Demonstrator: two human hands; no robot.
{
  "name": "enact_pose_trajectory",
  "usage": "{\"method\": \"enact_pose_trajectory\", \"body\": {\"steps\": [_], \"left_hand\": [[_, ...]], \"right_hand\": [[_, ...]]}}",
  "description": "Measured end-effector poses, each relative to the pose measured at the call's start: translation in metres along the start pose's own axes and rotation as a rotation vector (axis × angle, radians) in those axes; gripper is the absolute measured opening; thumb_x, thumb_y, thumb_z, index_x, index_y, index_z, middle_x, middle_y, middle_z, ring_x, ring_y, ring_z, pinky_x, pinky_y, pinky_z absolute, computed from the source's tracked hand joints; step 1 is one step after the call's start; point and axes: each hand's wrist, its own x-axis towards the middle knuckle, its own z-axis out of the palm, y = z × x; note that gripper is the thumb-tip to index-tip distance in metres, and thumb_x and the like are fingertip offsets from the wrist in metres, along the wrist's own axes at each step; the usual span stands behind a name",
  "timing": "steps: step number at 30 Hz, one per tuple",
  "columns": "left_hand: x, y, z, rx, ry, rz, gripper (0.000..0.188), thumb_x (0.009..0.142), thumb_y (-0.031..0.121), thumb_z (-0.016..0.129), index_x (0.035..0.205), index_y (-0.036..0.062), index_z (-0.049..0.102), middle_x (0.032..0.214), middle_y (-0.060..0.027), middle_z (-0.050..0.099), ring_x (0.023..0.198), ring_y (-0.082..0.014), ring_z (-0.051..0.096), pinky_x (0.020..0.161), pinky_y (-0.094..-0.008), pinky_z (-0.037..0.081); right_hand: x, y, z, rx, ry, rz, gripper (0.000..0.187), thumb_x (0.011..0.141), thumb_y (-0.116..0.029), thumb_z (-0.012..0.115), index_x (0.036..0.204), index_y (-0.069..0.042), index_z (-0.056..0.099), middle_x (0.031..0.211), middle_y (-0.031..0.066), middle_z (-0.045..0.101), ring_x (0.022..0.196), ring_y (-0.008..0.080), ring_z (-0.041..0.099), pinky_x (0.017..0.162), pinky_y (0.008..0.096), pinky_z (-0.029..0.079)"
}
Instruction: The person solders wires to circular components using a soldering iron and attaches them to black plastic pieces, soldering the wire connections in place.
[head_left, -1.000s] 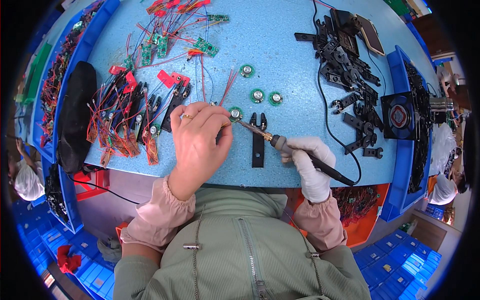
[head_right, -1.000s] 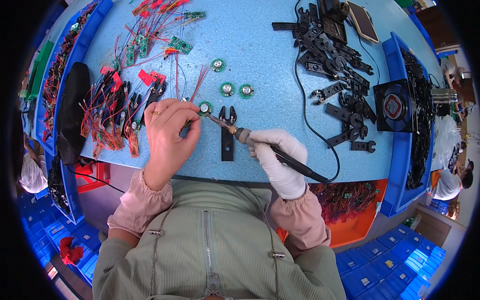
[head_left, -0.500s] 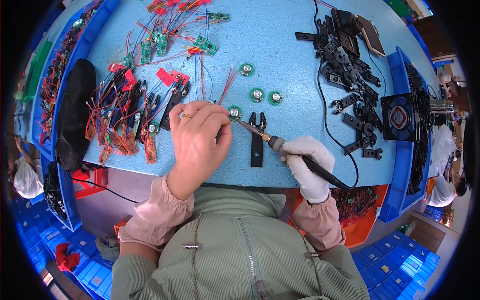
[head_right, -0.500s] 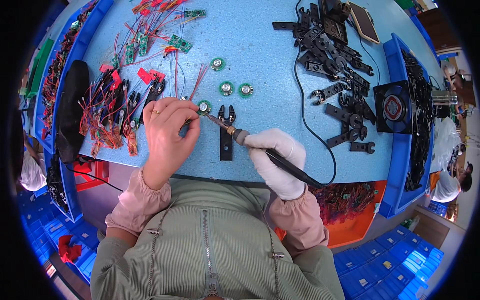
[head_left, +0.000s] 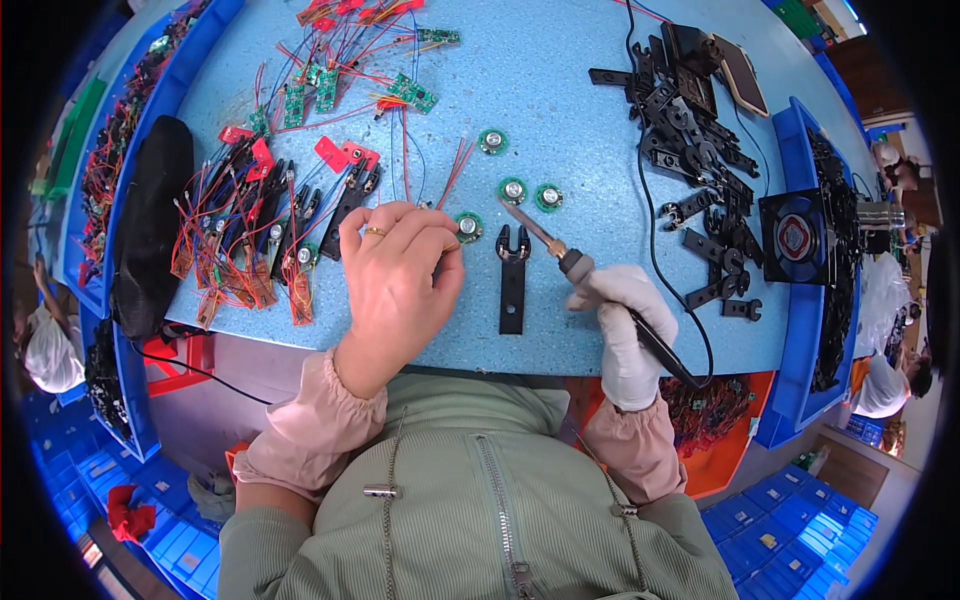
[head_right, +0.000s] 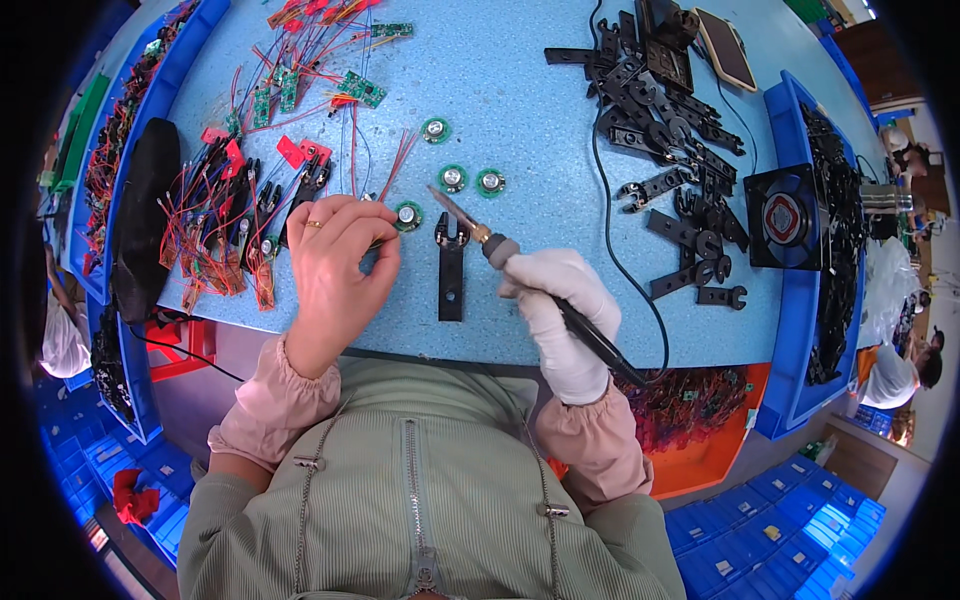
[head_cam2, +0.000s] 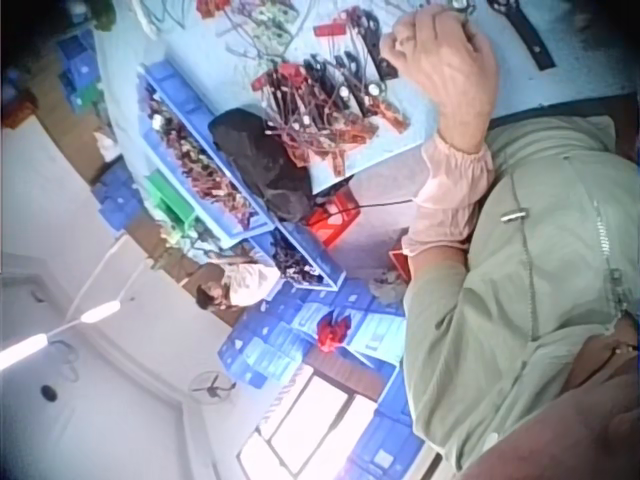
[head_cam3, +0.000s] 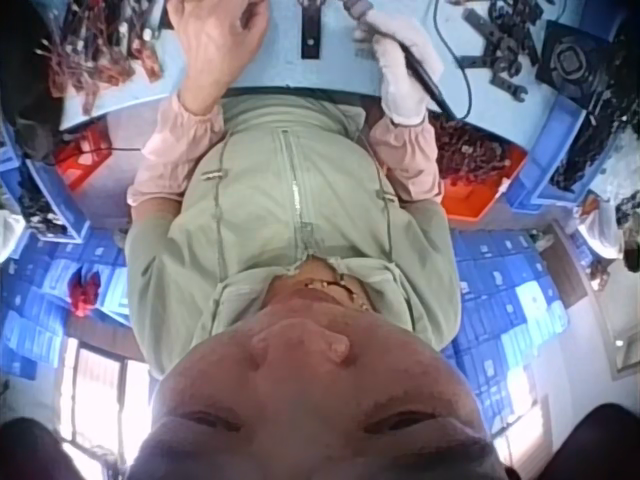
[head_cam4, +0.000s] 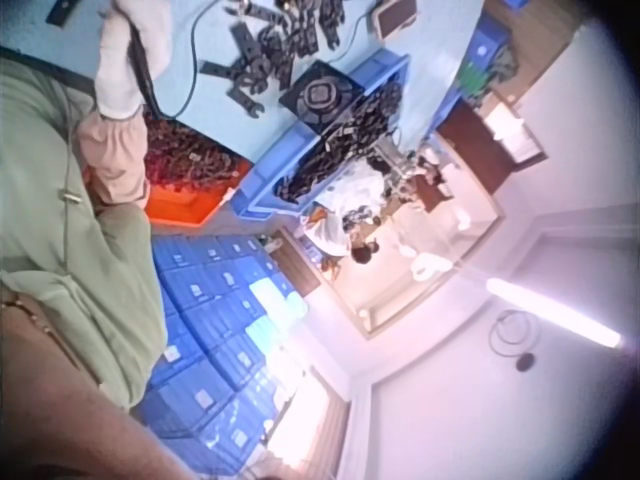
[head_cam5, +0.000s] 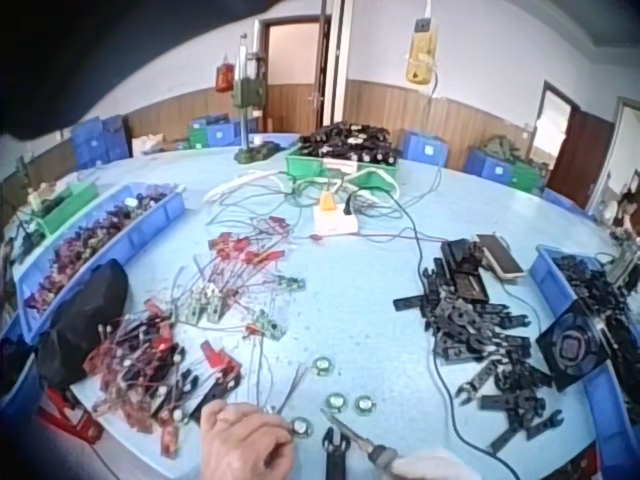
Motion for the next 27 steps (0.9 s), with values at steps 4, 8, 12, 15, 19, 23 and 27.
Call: {"method": "enact_pose_trajectory", "body": {"steps": [4,8,12,15,19,23,27], "left_hand": [[0.001,0.001,-0.001,-0.006,0.002,0.005,0.016,0.071,0.002,0.073,0.081,0.0125,0.066,0.099,0.0059,0.071,0.097,-0.0187,0.061,0.098,-0.0440,0.037],[0.001,0.001,-0.001,-0.001,-0.011,0.015,0.016,0.071,0.002,0.073,0.082,0.0123,0.066,0.100,0.0052,0.070,0.098,-0.0193,0.061,0.098,-0.0444,0.037],[0.001,0.001,-0.001,0.011,-0.017,0.019,0.016,0.072,0.002,0.073,0.083,0.0120,0.066,0.101,0.0046,0.070,0.098,-0.0198,0.061,0.098,-0.0440,0.037],[0.000,0.001,-0.003,0.015,-0.015,0.018,0.016,0.072,0.002,0.073,0.083,0.0118,0.066,0.101,0.0042,0.070,0.099,-0.0200,0.061,0.098,-0.0437,0.037],[0.000,0.001,-0.002,0.005,-0.018,0.023,0.016,0.072,0.002,0.073,0.083,0.0114,0.066,0.101,0.0036,0.070,0.099,-0.0203,0.061,0.098,-0.0432,0.037],[0.000,0.003,-0.005,-0.008,-0.014,0.007,0.016,0.072,0.002,0.073,0.084,0.0112,0.067,0.101,0.0031,0.069,0.099,-0.0206,0.061,0.098,-0.0428,0.037],[-0.005,0.007,-0.014,-0.046,0.006,-0.046,0.017,0.072,0.003,0.073,0.086,0.0121,0.068,0.097,0.0031,0.069,0.097,-0.0209,0.061,0.098,-0.0427,0.037]], "right_hand": [[0.006,0.000,0.010,-0.120,-0.027,-0.055,0.044,0.078,0.010,0.066,0.121,0.002,0.066,0.112,0.0162,0.066,0.092,0.0264,0.068,0.079,0.0354,0.056],[0.023,-0.001,0.022,-0.468,-0.204,-0.232,0.058,0.074,0.006,0.071,0.131,-0.004,0.064,0.130,0.0163,0.064,0.101,0.0278,0.069,0.085,0.0380,0.055],[0.028,0.004,0.040,-0.744,-0.263,-0.223,0.065,0.071,0.003,0.073,0.134,-0.007,0.063,0.133,0.0157,0.064,0.101,0.0296,0.069,0.085,0.0374,0.054],[0.022,-0.003,0.043,-0.867,-0.263,-0.218,0.068,0.070,0.002,0.073,0.136,-0.009,0.062,0.135,0.0154,0.064,0.101,0.0310,0.069,0.085,0.0373,0.054],[0.017,-0.016,0.047,-0.962,-0.191,-0.200,0.068,0.070,0.002,0.072,0.136,-0.011,0.061,0.136,0.0151,0.064,0.103,0.0332,0.069,0.084,0.0376,0.053],[0.060,-0.007,0.056,-0.798,-0.309,-0.447,0.069,0.073,0.003,0.070,0.139,-0.012,0.058,0.139,0.0152,0.063,0.104,0.0322,0.069,0.083,0.0368,0.054],[0.075,0.020,0.058,-0.765,-0.399,-0.421,0.071,0.074,0.004,0.068,0.142,-0.012,0.055,0.141,0.0151,0.062,0.105,0.0316,0.068,0.082,0.0357,0.054]]}}
